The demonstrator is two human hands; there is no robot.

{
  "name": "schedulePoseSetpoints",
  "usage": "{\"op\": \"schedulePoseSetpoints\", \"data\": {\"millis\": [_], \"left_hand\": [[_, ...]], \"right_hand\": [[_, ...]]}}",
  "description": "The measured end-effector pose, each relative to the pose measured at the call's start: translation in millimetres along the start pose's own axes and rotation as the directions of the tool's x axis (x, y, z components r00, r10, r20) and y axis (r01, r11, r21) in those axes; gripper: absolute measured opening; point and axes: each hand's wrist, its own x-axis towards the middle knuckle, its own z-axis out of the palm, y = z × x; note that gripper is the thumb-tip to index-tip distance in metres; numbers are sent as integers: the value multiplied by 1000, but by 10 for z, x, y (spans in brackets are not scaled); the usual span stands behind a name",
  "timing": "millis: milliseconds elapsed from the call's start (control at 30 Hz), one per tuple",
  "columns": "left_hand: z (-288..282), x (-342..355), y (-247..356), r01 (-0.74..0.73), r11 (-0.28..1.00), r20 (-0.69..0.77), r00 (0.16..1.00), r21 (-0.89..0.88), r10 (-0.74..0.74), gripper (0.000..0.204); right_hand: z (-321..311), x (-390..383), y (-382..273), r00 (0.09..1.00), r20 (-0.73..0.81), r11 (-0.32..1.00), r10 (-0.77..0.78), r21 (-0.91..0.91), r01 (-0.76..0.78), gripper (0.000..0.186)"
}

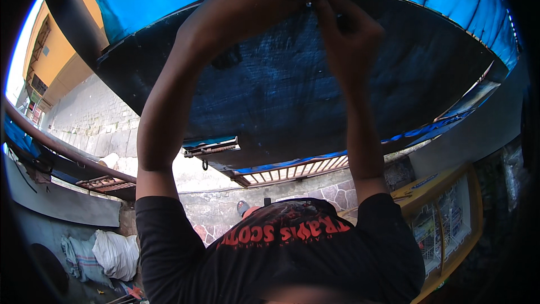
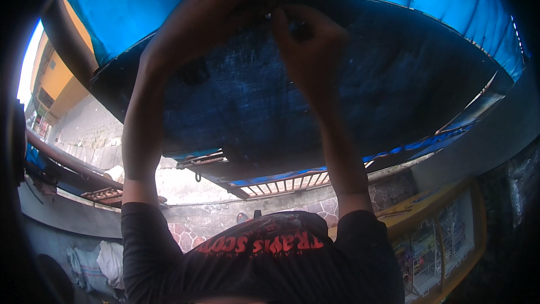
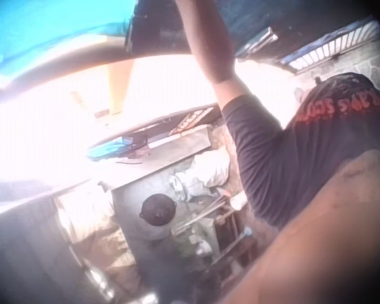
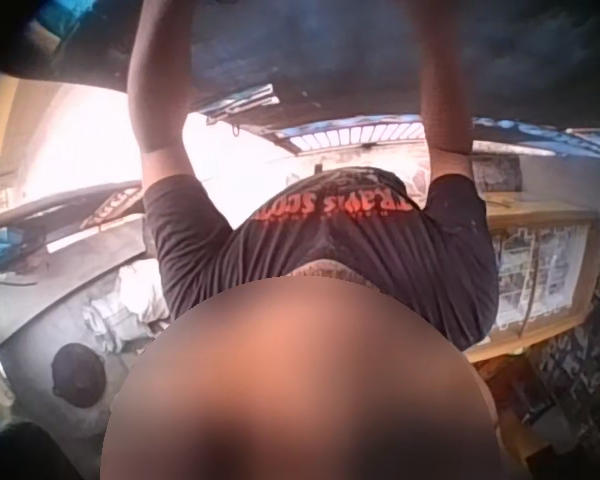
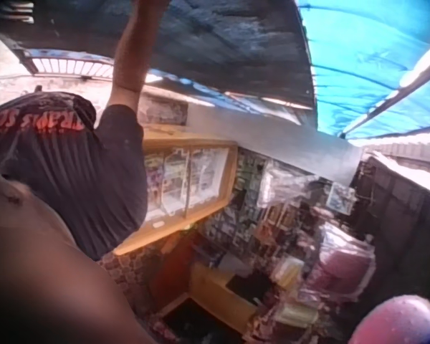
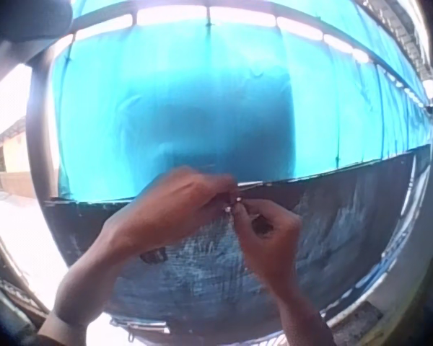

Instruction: The person uses a small tool to scrape and adjust the edge of a large, curved, dark metal structure. They repeatedly scrape along the seam where the metal meets a blue surface, occasionally pausing to inspect the area.

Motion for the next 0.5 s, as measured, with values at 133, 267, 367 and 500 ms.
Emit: {"op": "schedulePoseSetpoints", "data": {"millis": [133,267,367,500], "left_hand": [[148,-108,14,19,996,-140,990,84,-7,14],[304,-234,142,127,975,-338,939,180,-59,8],[440,-243,228,160,952,-443,896,259,-29,9],[510,-247,401,302,925,-494,855,229,-157,10]], "right_hand": [[-146,-32,22,1000,22,1000,16,-17,-15,22],[-198,-65,42,999,39,1000,-9,-26,10,19],[-214,-96,65,1000,23,1000,-17,-8,17,18],[-272,-149,77,999,24,999,-24,-34,25,16]]}}
